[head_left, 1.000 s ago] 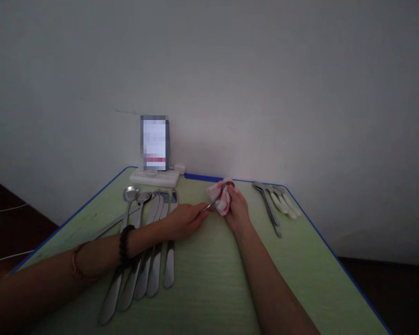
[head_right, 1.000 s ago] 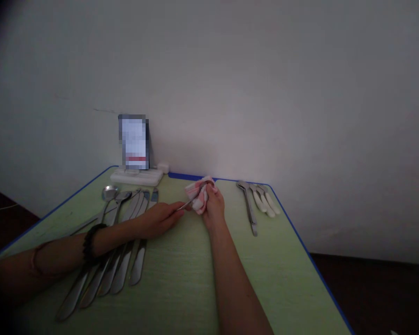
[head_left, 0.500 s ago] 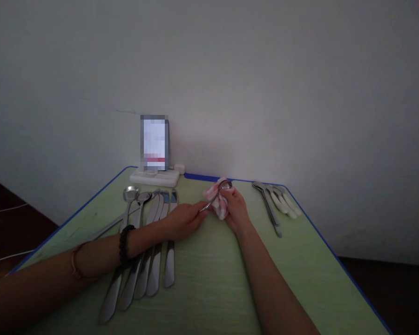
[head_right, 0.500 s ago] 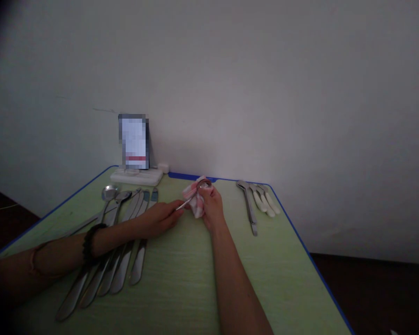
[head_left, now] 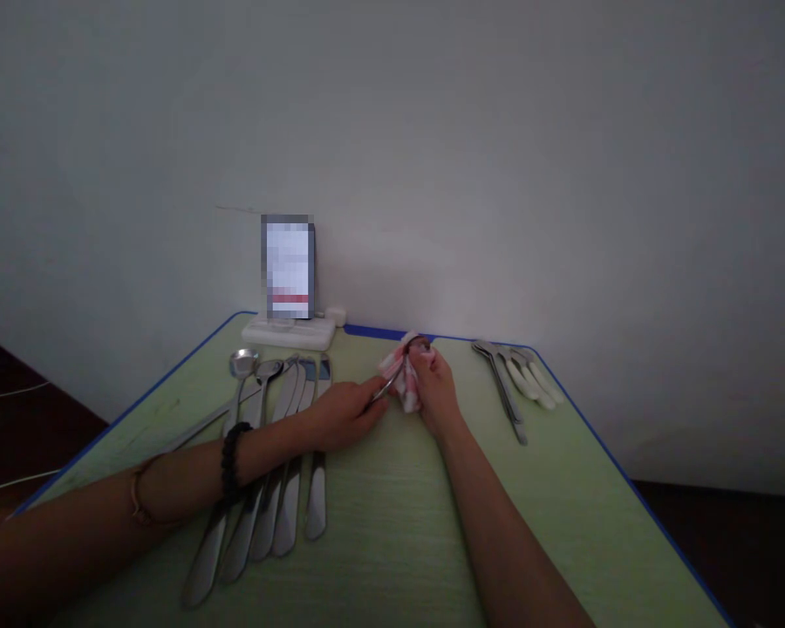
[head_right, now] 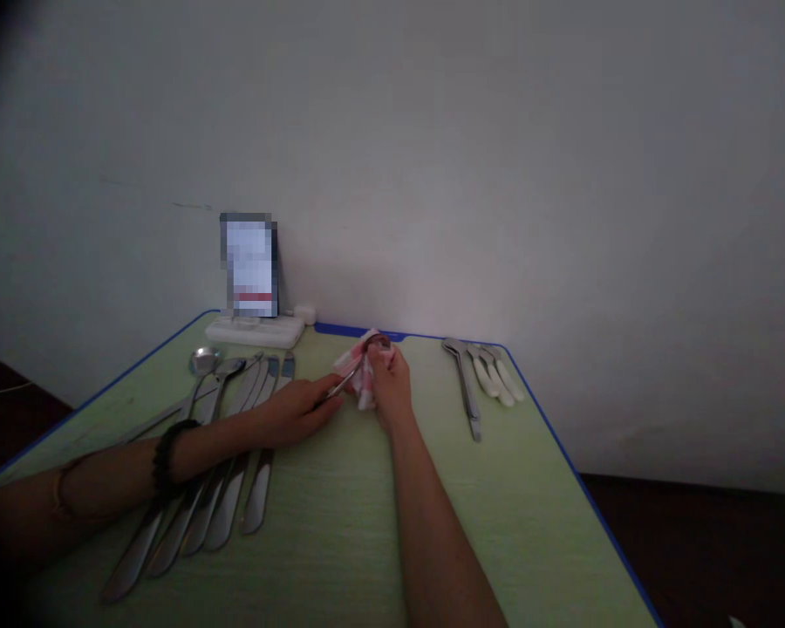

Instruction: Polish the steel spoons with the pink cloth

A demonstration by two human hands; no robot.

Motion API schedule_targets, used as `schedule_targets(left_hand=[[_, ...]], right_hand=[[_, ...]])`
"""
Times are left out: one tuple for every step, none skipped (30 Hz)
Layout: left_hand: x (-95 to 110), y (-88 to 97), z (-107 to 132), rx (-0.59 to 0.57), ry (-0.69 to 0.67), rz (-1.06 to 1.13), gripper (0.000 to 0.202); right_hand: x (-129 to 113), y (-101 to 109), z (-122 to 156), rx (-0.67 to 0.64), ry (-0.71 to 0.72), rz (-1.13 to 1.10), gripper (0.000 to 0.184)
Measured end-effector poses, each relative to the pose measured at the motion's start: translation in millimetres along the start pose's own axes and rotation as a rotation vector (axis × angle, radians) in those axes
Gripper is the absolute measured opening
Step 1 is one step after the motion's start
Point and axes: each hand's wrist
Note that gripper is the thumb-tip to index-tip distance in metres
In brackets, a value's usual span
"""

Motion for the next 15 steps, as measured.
schedule_targets(left_hand=[[-0.1,-0.1,-0.1,-0.001,0.003,0.002,0.027],[-0.2,-0.1,-0.2,-0.001,0.004,0.005,0.026],[-0.2,-0.1,-0.3,-0.002,0.002,0.011,0.026],[-0.1,0.0,-0.4,-0.004,-0.001,0.02,0.026],[0.0,0.1,-0.4,-0.007,-0.004,0.032,0.025],[0.2,0.2,-0.3,-0.009,-0.008,0.047,0.025],[0.4,0.3,-0.3,-0.011,-0.011,0.063,0.024],[0.6,0.5,-0.2,-0.014,-0.013,0.08,0.024],[0.7,0.7,-0.1,-0.017,-0.014,0.091,0.023],[0.9,0.9,0.0,-0.019,-0.013,0.096,0.023],[1.0,1.0,0.0,-0.02,-0.012,0.098,0.022],[1.2,1.2,0.1,-0.024,-0.011,0.098,0.022],[1.3,1.4,0.1,-0.029,-0.011,0.099,0.023],[1.5,1.6,0.2,-0.03,-0.011,0.097,0.023],[1.6,1.7,0.3,-0.029,-0.013,0.097,0.024]], right_hand=[[0.2,0.2,-0.1,-0.006,0.017,0.035,0.026],[0.5,0.4,-0.3,-0.014,0.035,0.067,0.025],[1.0,0.8,-0.5,-0.023,0.053,0.095,0.025],[1.6,1.1,-0.7,-0.035,0.068,0.114,0.025],[2.2,1.5,-0.9,-0.046,0.078,0.126,0.025],[2.8,2.0,-1.0,-0.056,0.084,0.131,0.025],[3.4,2.5,-1.2,-0.065,0.086,0.134,0.026],[4.1,3.0,-1.3,-0.07,0.086,0.137,0.027],[4.7,3.5,-1.5,-0.075,0.085,0.14,0.028],[5.3,4.0,-1.6,-0.078,0.084,0.144,0.029],[5.9,4.4,-1.6,-0.079,0.081,0.146,0.03],[6.5,4.7,-1.7,-0.08,0.077,0.147,0.03],[7.0,4.8,-1.7,-0.078,0.074,0.146,0.031],[7.4,4.9,-1.7,-0.075,0.071,0.142,0.031],[7.8,4.9,-1.6,-0.071,0.07,0.137,0.032]])
Point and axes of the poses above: each hand's wrist, its own z-axis away from the middle knuckle, its own y-axis out of the back of the hand, x = y × z, and after that the axes turned 14 degrees about y, right-handed
